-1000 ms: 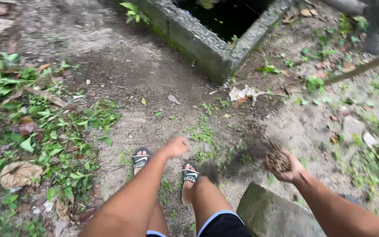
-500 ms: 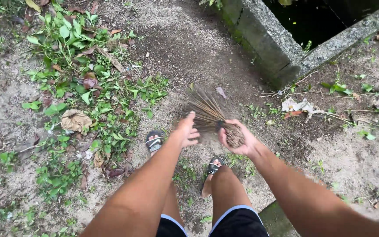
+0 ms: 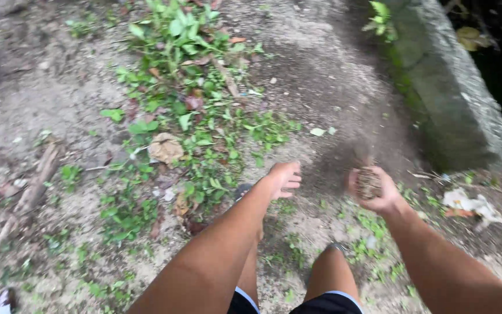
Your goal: Sweeping the dirt ground and pulling weeds near a concrete well using a palm broom.
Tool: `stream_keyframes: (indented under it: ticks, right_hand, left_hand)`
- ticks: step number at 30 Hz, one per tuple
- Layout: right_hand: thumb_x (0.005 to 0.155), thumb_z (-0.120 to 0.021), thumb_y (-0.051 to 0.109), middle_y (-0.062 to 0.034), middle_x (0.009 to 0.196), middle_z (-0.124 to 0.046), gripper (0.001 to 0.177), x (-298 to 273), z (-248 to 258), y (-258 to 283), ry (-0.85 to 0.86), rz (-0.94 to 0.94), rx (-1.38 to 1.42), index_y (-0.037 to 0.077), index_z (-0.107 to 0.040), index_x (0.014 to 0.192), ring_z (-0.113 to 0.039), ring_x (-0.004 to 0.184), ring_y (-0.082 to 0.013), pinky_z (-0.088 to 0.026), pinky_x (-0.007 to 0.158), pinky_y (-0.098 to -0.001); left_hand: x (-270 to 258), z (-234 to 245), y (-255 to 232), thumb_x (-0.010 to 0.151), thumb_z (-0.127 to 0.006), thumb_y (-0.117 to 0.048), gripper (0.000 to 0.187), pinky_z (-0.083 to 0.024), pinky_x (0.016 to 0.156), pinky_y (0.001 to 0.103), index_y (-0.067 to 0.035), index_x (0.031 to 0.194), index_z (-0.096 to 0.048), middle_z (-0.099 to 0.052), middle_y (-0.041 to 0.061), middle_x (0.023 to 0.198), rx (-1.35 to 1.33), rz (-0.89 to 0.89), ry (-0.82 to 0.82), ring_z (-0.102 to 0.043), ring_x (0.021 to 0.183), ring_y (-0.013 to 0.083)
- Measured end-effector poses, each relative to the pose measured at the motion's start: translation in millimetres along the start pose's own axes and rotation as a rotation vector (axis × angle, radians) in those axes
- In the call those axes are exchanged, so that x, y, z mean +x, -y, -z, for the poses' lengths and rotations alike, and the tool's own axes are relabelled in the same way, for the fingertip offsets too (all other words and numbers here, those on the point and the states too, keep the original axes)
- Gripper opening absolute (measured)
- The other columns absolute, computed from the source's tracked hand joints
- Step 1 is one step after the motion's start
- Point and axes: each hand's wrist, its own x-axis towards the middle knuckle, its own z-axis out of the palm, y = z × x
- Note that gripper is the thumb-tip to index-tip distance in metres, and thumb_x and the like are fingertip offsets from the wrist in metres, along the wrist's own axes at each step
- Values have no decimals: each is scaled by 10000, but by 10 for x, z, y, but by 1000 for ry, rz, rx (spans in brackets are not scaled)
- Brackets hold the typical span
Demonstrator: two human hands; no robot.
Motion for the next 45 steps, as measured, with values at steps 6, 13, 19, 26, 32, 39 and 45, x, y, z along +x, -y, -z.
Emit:
stream_keyframes:
  ticks: [6,13,19,26,32,39,45]
  right_hand:
    - [933,-697,181,-123,859,-690,186,1168,-2677,-2217,381,-315,-329,27,-608,986,-702,784,-238,-640,703,-368]
    - [895,-697,279,-129,947,-641,355,620,-2980,-2378,470,-734,-87,-20,-615,1069,-670,792,-166,-608,673,-279]
    - [906,-728,279,-125,958,-634,387,-28,-2665,-2099,423,-426,-173,-41,-589,1074,-668,776,-150,-612,693,-280]
    - [877,-716,242,-88,909,-702,256,-484,-1711,-1060,-37,235,-219,88,-622,1059,-692,786,-193,-603,708,-322]
    - [966,-597,332,-57,949,-740,299,-219,-576,641,-280,322,54,110,-662,1155,-731,826,-166,-642,772,-308]
    - [952,-615,346,-76,918,-716,290,477,-1293,674,-255,40,-88,79,-674,1046,-704,847,-204,-645,748,-342]
    - [912,-658,183,-114,841,-701,147,780,-2537,-454,145,-332,-145,45,-610,926,-691,796,-207,-648,718,-357]
  left_hand:
    - [-1201,1277,-884,799,-535,-717,717,-410,960,672,-191,1284,-586,-663,126,1230,-657,-122,-120,-637,1107,343]
    - [-995,1744,-791,902,-744,-670,567,-532,569,343,-118,927,-617,-555,-32,665,-829,-494,-41,-595,599,148]
    - [-896,1135,-977,928,-685,-661,569,-507,492,235,-104,833,-620,-576,-25,621,-643,-128,-161,-570,503,98]
    - [-166,545,-895,990,-543,-441,367,-473,1003,410,-176,1227,-637,-740,-5,1127,-221,-56,15,-699,984,168]
    - [-183,328,-1174,875,-690,-31,329,-567,804,325,-69,1201,-685,-721,76,1028,-414,-245,-12,-709,897,183]
    - [382,478,-1097,971,-732,-383,398,-216,340,273,6,975,-651,-485,34,680,-607,-205,-234,-338,389,87]
    - [132,615,-1335,917,-483,-748,702,-401,576,377,-94,1091,-669,-627,38,849,-506,29,-416,-505,637,183]
